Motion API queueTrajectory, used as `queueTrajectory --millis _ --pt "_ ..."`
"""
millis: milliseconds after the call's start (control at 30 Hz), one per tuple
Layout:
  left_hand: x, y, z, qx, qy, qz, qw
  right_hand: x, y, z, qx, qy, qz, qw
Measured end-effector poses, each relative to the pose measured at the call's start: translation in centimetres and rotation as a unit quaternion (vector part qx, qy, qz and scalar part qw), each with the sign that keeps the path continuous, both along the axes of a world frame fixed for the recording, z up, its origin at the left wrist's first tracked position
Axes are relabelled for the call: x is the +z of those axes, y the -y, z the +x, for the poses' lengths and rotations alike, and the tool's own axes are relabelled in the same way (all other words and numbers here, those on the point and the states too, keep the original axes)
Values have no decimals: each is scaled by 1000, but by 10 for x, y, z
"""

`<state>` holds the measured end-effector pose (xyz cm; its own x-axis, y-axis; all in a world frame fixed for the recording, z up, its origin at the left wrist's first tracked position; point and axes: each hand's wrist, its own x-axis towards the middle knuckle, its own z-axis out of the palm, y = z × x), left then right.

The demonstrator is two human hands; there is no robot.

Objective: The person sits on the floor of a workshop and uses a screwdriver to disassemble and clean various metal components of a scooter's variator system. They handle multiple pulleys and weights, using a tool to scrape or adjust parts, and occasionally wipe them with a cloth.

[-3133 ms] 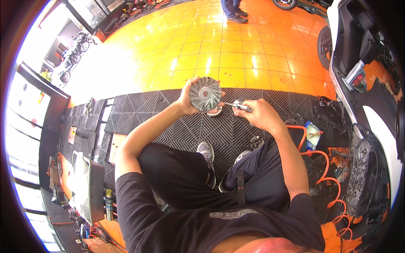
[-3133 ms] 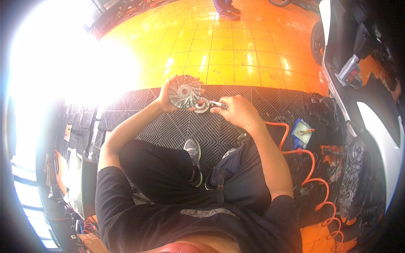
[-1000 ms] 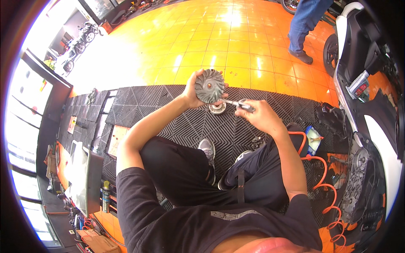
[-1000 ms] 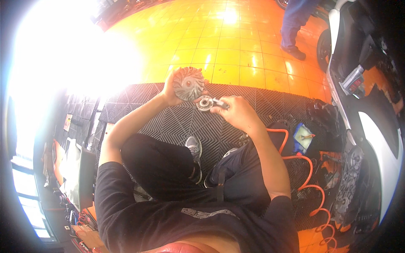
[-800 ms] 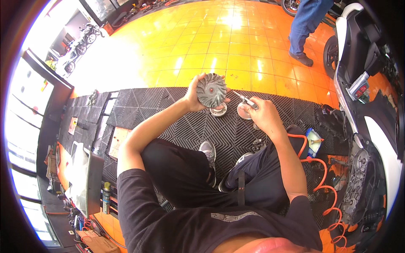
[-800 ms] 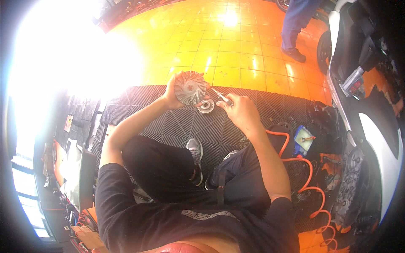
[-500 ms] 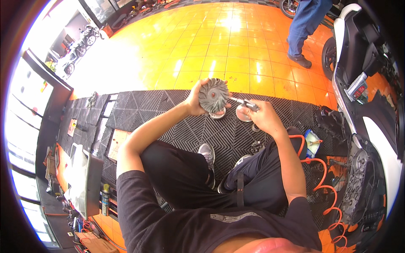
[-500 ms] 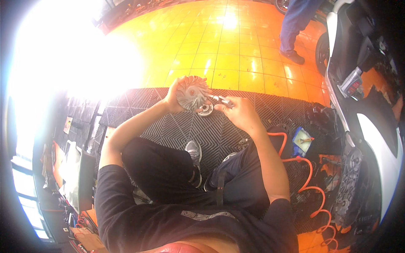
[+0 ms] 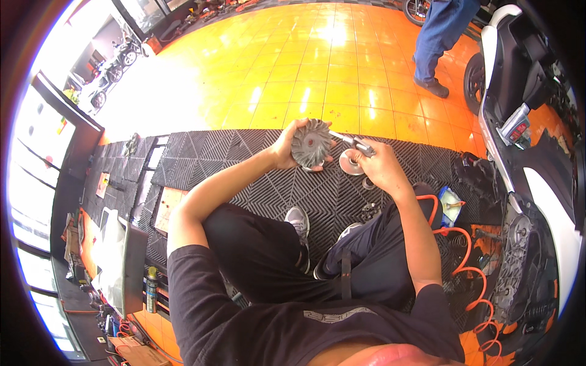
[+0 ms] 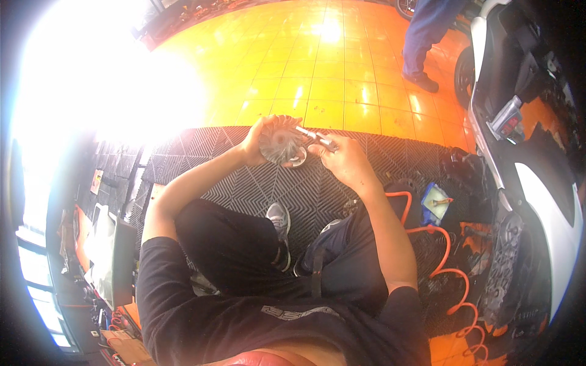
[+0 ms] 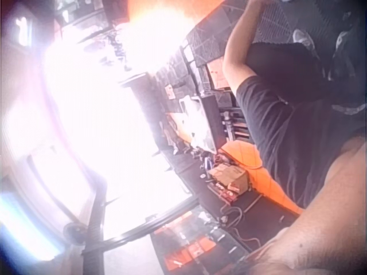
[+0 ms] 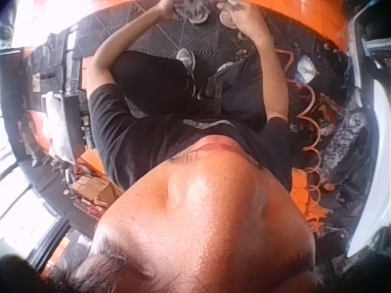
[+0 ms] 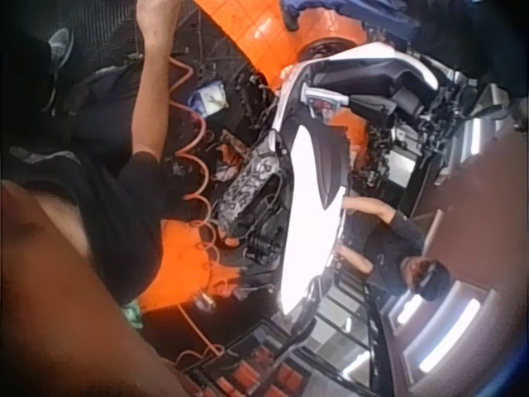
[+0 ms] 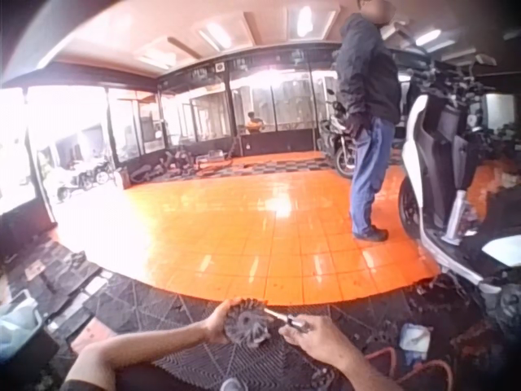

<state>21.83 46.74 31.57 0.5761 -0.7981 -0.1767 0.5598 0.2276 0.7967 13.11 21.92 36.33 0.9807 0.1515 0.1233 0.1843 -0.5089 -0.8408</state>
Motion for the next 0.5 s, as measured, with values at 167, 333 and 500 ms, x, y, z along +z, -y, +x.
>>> queueTrajectory --millis 167,333,500 --pt "4 5 -5 -20 -6 19 1000 6 2 -2 30 -13 88 996" --pt "-16 -4 7 -35 6 14 999 11 2 -5 49 -1 101 994" --pt "10 19 -10 -27 23 51 998 0 8 1 -17 79 8 997"
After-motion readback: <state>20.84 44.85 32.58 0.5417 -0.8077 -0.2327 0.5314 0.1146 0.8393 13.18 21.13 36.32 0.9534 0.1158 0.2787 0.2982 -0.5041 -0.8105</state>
